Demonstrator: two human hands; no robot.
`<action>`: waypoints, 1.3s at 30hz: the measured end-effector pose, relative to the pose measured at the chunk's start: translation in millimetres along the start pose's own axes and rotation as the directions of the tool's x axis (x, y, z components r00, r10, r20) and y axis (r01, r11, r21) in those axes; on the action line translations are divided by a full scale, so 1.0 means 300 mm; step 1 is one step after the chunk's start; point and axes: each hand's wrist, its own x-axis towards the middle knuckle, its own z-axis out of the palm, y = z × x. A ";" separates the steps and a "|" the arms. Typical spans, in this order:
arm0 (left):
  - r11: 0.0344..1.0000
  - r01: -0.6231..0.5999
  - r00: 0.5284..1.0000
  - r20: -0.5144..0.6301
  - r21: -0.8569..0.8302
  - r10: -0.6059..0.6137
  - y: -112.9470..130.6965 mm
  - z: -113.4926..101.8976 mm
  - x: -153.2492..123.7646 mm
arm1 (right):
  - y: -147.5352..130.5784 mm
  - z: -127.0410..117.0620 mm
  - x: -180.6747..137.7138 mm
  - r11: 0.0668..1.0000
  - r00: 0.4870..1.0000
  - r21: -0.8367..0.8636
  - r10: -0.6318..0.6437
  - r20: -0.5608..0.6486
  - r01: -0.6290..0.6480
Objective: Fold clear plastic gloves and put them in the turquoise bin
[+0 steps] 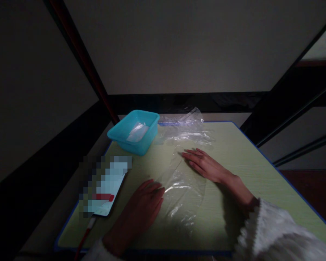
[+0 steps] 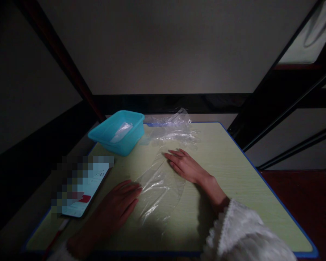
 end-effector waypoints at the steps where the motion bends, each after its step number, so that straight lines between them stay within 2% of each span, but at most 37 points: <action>1: 1.000 -0.005 1.000 -0.010 0.007 0.005 0.014 0.001 -0.005 | -0.003 0.002 0.001 1.000 1.000 0.004 0.001 0.013 -0.001; 6: 0.999 -0.021 1.000 -0.001 0.034 0.021 0.096 0.003 -0.025 | -0.011 0.013 0.008 0.999 1.000 0.034 -0.021 0.015 0.020; 9: 0.999 -0.050 0.999 0.019 0.020 0.050 0.108 -0.010 -0.016 | 0.000 0.007 0.003 1.000 1.000 0.020 -0.014 -0.005 0.014; 11: 0.999 -0.042 0.999 0.013 0.008 0.042 0.079 -0.020 0.006 | 0.012 -0.003 -0.007 1.000 1.000 0.000 0.011 -0.028 -0.011; 14: 0.999 0.041 0.998 0.043 0.028 -0.042 -0.005 -0.015 0.059 | 0.031 -0.020 -0.030 0.998 0.996 -0.031 0.054 -0.067 -0.056; 15: 0.997 0.073 0.995 0.069 0.038 -0.076 -0.034 -0.007 0.079 | 0.035 -0.024 -0.038 0.997 0.995 -0.034 0.062 -0.080 -0.065; 19: 0.995 0.093 0.976 0.202 -0.029 -0.085 -0.114 0.051 0.142 | 0.041 -0.025 -0.061 0.998 0.991 -0.008 0.068 -0.118 -0.070; 22: 0.992 0.094 0.961 0.268 -0.079 -0.070 -0.130 0.093 0.155 | 0.038 -0.021 -0.063 0.999 0.992 0.003 0.053 -0.116 -0.053; 25: 0.985 0.145 0.955 0.274 -0.089 -0.116 -0.138 0.113 0.147 | 0.039 -0.022 -0.061 0.998 0.992 -0.013 0.055 -0.116 -0.057; 33: 0.973 0.228 0.949 0.230 -0.023 -0.217 -0.156 0.101 0.124 | 0.058 -0.049 -0.077 0.987 0.988 -0.113 0.102 -0.116 -0.115; 39: 0.974 0.217 0.948 0.251 -0.060 -0.196 -0.153 0.102 0.114 | 0.053 -0.053 -0.078 0.986 0.993 -0.118 0.110 -0.051 -0.115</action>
